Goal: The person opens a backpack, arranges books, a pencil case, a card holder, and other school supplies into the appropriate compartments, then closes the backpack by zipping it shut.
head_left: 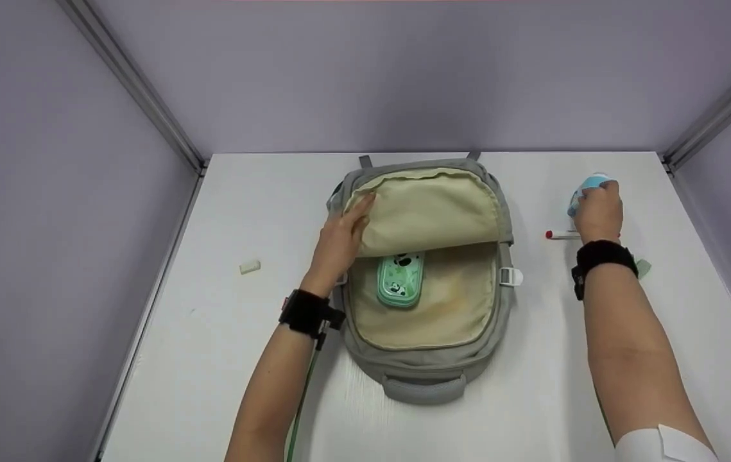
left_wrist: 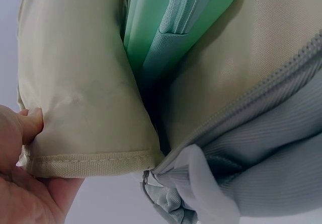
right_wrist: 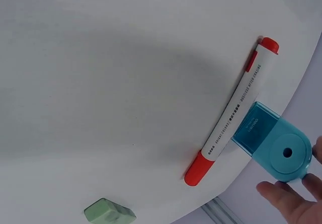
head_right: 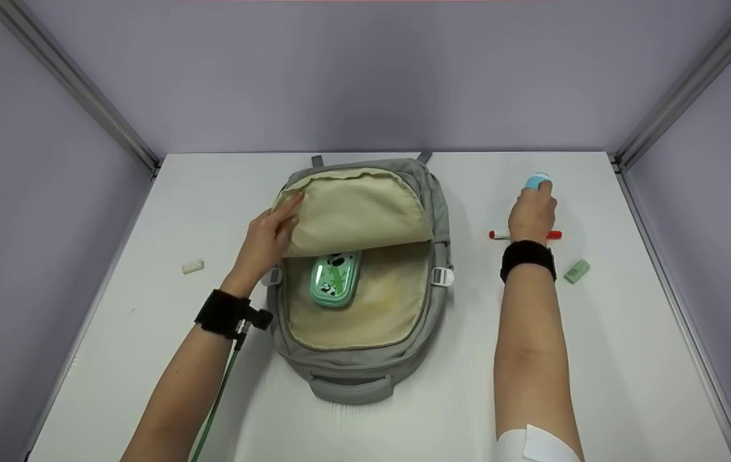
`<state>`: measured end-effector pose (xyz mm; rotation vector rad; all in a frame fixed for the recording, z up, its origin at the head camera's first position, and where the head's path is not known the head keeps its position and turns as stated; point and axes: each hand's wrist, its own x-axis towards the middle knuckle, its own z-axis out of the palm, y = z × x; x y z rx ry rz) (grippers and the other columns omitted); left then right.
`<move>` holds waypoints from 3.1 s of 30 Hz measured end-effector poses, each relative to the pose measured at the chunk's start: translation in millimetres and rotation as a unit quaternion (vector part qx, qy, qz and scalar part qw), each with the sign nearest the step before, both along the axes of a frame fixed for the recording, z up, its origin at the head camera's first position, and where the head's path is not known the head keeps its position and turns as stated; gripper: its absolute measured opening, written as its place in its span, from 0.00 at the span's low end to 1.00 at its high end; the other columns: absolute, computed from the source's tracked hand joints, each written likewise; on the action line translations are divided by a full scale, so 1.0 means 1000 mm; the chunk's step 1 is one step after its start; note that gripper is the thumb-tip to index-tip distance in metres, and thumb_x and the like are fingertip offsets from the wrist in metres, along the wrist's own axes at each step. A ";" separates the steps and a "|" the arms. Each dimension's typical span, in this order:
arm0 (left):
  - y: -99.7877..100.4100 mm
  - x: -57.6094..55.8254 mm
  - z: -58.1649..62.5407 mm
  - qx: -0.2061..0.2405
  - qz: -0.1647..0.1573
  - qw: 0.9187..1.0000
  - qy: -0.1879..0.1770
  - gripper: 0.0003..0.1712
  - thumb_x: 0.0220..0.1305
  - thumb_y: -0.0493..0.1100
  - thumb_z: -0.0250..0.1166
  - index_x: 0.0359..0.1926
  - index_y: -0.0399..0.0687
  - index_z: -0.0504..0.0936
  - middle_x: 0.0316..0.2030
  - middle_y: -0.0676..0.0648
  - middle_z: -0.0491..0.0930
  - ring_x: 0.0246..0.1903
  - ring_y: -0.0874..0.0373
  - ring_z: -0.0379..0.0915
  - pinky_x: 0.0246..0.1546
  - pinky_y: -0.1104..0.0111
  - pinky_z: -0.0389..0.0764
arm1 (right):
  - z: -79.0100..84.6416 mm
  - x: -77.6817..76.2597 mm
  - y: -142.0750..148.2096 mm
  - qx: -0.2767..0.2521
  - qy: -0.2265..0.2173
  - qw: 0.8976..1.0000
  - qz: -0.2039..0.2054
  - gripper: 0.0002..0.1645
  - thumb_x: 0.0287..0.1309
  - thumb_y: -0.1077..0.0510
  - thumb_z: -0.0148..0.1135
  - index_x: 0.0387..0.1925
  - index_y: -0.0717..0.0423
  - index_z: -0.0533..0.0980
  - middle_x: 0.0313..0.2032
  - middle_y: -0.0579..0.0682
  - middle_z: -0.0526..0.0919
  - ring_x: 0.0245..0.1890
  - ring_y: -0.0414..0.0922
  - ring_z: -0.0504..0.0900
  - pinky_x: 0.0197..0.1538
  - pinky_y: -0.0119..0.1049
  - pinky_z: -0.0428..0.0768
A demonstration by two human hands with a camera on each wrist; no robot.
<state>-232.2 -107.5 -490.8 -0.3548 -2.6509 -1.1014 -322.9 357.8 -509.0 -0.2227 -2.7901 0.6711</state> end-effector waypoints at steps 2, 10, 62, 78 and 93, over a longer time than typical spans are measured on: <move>0.000 0.000 0.000 0.000 0.000 1.000 -0.002 0.26 0.74 0.44 0.55 0.71 0.62 0.68 0.49 0.38 0.77 0.25 0.55 0.66 0.28 0.62 0.70 | -0.001 0.001 0.001 -0.001 0.009 1.000 -0.011 0.14 0.67 0.70 0.52 0.49 0.78 0.76 0.57 0.77 0.66 0.55 0.74 0.70 0.56 0.60 0.72; 0.001 0.002 0.000 -0.004 0.002 1.000 0.000 0.26 0.74 0.43 0.56 0.70 0.61 0.69 0.43 0.39 0.78 0.26 0.54 0.67 0.29 0.61 0.72 | 0.000 0.001 0.003 0.013 0.021 0.999 -0.048 0.14 0.67 0.66 0.58 0.47 0.75 0.79 0.49 0.73 0.73 0.49 0.71 0.75 0.51 0.61 0.74; 0.003 0.005 0.000 -0.008 -0.005 1.000 -0.012 0.27 0.74 0.44 0.56 0.71 0.63 0.68 0.44 0.37 0.77 0.31 0.51 0.71 0.33 0.58 0.74 | -0.026 0.005 -0.048 0.088 -0.163 0.967 0.174 0.36 0.69 0.56 0.56 0.75 0.52 0.57 0.69 0.69 0.49 0.62 0.82 0.51 0.48 0.71 0.69; 0.004 0.000 -0.001 -0.004 -0.024 1.000 0.012 0.27 0.74 0.42 0.55 0.71 0.58 0.68 0.26 0.46 0.74 0.23 0.55 0.65 0.27 0.64 0.69 | -0.036 0.023 -0.056 0.119 -0.072 0.976 0.166 0.22 0.67 0.56 0.59 0.62 0.53 0.72 0.65 0.69 0.57 0.37 0.75 0.74 0.30 0.64 0.75; 0.004 0.000 0.005 0.002 -0.011 1.000 0.021 0.26 0.74 0.43 0.56 0.70 0.59 0.70 0.40 0.39 0.77 0.28 0.52 0.68 0.30 0.60 0.72 | 0.048 0.061 -0.075 -0.032 0.088 0.982 0.163 0.22 0.63 0.51 0.67 0.58 0.49 0.78 0.69 0.60 0.58 0.56 0.70 0.72 0.47 0.67 0.72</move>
